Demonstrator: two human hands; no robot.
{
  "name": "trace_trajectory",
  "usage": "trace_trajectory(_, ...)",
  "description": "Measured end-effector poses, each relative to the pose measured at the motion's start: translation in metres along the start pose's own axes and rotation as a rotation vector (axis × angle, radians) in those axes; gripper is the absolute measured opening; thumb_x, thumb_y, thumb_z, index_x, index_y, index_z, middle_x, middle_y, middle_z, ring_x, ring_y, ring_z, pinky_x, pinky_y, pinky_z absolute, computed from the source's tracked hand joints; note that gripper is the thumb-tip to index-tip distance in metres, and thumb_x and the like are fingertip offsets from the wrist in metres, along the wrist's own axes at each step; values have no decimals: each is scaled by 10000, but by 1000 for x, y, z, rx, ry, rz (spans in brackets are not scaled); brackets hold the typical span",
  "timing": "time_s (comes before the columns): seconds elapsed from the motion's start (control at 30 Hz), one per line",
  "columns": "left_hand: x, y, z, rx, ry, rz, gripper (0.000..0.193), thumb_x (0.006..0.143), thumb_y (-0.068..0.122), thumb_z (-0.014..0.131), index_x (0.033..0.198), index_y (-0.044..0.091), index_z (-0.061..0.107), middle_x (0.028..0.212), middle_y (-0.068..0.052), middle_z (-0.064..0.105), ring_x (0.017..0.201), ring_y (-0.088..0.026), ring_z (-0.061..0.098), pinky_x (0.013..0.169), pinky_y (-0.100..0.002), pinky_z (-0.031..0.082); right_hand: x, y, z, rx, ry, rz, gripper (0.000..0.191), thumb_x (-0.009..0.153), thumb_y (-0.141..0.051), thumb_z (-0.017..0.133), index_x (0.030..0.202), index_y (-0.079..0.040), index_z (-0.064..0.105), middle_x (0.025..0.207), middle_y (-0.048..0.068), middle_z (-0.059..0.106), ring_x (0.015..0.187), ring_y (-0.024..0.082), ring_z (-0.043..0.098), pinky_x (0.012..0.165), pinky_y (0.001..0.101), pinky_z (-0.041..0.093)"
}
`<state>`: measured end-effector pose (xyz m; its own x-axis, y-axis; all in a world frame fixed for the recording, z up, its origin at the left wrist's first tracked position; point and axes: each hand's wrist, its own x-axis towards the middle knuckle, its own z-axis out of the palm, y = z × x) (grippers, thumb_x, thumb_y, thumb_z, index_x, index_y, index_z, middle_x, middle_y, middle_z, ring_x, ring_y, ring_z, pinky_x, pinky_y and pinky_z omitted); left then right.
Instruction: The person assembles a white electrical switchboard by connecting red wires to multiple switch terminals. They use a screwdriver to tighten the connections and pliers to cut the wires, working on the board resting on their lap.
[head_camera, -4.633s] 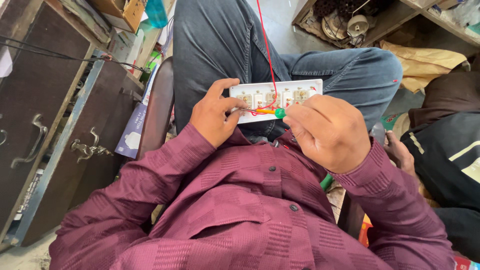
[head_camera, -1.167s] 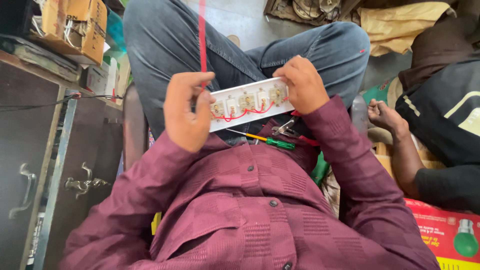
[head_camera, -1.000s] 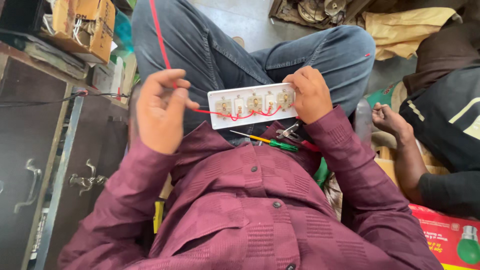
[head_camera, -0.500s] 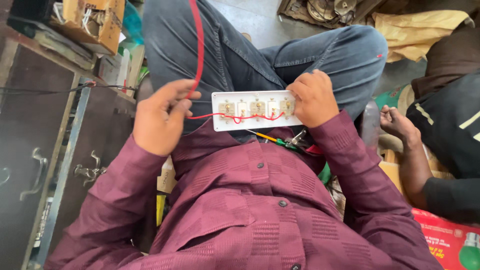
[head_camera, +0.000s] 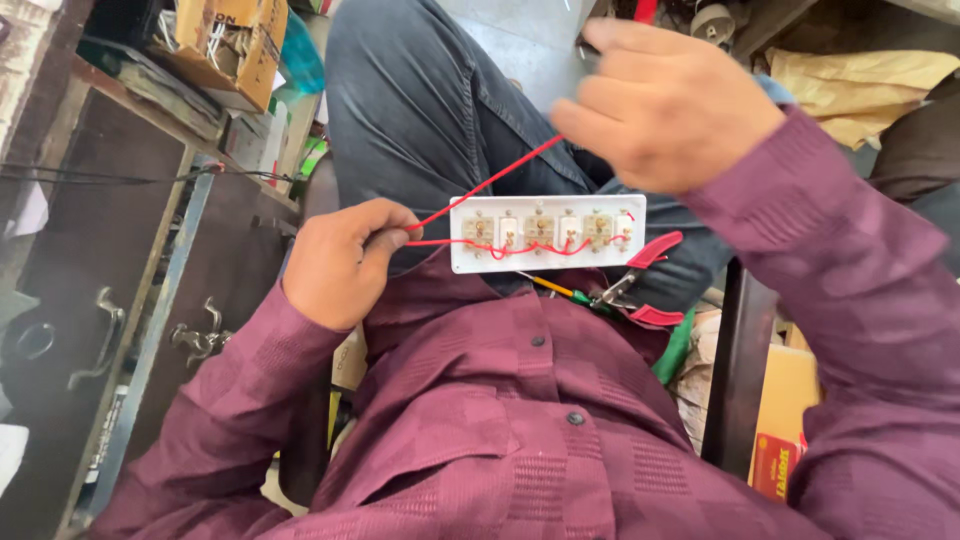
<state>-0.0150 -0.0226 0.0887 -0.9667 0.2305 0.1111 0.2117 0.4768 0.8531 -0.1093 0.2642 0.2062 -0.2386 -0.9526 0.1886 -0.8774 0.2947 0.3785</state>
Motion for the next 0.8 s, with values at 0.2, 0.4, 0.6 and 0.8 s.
trace_trajectory(0.2,2,-45,15,-350,-21,-179,138,990,71,544,1054,5,647,904,-47,747,853,-132,732,768,-290,588,-36,-49,37,39,41,260,103,893,-116,643,988,-128,680,766,-4,537,739,198,560,741,360,408)
trace_trajectory(0.4,4,-90,20,-773,-68,-333,135,1015,186,630,1015,50,632,792,-34,657,709,-133,640,678,-277,535,-39,-105,89,359,124,427,196,859,-99,660,1052,-99,694,827,19,620,774,229,601,718,392,457)
trace_trajectory(0.6,8,-108,29,-1065,-4,-462,263,1011,249,682,806,117,584,779,-24,642,760,-152,698,686,-310,584,-41,-127,113,571,205,552,154,850,-31,704,999,-68,714,898,83,640,823,288,627,721,415,495)
trace_trajectory(0.8,6,-97,20,-648,46,-446,283,980,235,692,778,57,605,791,-74,701,724,-141,690,612,-322,590,-33,-128,126,638,225,564,117,853,-39,709,964,-75,719,916,80,647,836,289,625,726,412,500)
